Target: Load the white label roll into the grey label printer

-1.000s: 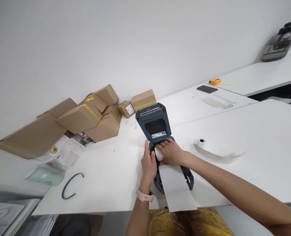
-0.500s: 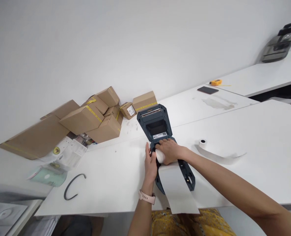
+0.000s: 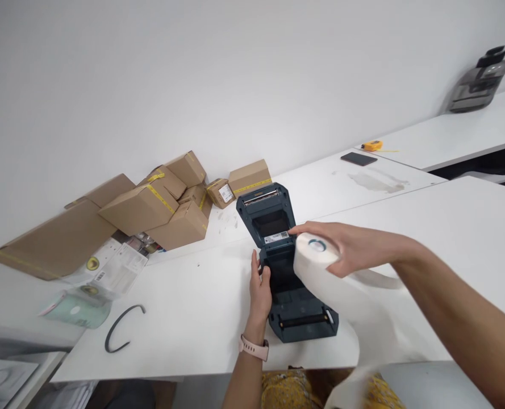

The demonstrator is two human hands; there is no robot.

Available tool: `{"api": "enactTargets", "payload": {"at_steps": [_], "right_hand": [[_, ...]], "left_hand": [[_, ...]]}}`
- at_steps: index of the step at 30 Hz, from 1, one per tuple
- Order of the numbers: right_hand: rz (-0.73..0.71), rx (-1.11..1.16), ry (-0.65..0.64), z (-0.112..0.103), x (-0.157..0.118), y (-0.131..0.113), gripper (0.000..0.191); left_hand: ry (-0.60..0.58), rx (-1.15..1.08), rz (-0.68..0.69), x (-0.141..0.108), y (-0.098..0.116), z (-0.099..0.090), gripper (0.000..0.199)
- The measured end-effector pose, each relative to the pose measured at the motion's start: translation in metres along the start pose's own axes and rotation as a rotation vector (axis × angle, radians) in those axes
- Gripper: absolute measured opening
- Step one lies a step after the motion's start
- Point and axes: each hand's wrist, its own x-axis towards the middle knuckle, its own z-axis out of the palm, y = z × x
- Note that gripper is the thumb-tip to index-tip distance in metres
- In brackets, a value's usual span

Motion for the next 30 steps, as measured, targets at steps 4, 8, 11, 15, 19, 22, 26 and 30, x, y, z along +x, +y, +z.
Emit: {"api": "enactTargets", "payload": {"at_steps": [4,8,11,15,19,22,26,30], "right_hand": [[0.155,-0.089,0.046,-0.012,-0.014,0.028,0.071],[0.249,-0.188,0.034,-0.001,-0.002,0.056,0.061],[0.252,-0.231,-0.007,0.015,0.013,0.073,0.062],[0.298,-0.321,-0.081,0.035,0.028,0.088,0.067],[0.330,-0.357,-0.089,0.047,0.030,0.096,0.069],[0.315,-0.280,-0.070,0.046,0.025,0.104,0.072],[0.242,-0.029,0.120,0.024,0.004,0.126,0.060],[0.276,-0.005,0.288,0.006,-0.026,0.147,0.042]], "left_hand": [[-0.016,0.062,0.004,-0.002,0.004,-0.001,0.070],[-0.011,0.084,0.010,-0.002,0.005,-0.001,0.069],[-0.003,0.103,0.015,-0.001,0.004,-0.001,0.068],[-0.008,0.112,0.025,0.000,0.003,0.000,0.068],[-0.011,0.109,0.039,0.000,0.002,0.000,0.067],[-0.009,0.106,0.038,0.000,0.001,0.000,0.067],[-0.010,0.123,0.021,-0.001,0.002,-0.001,0.067],[-0.001,0.180,0.044,0.000,0.003,-0.001,0.066]]}}
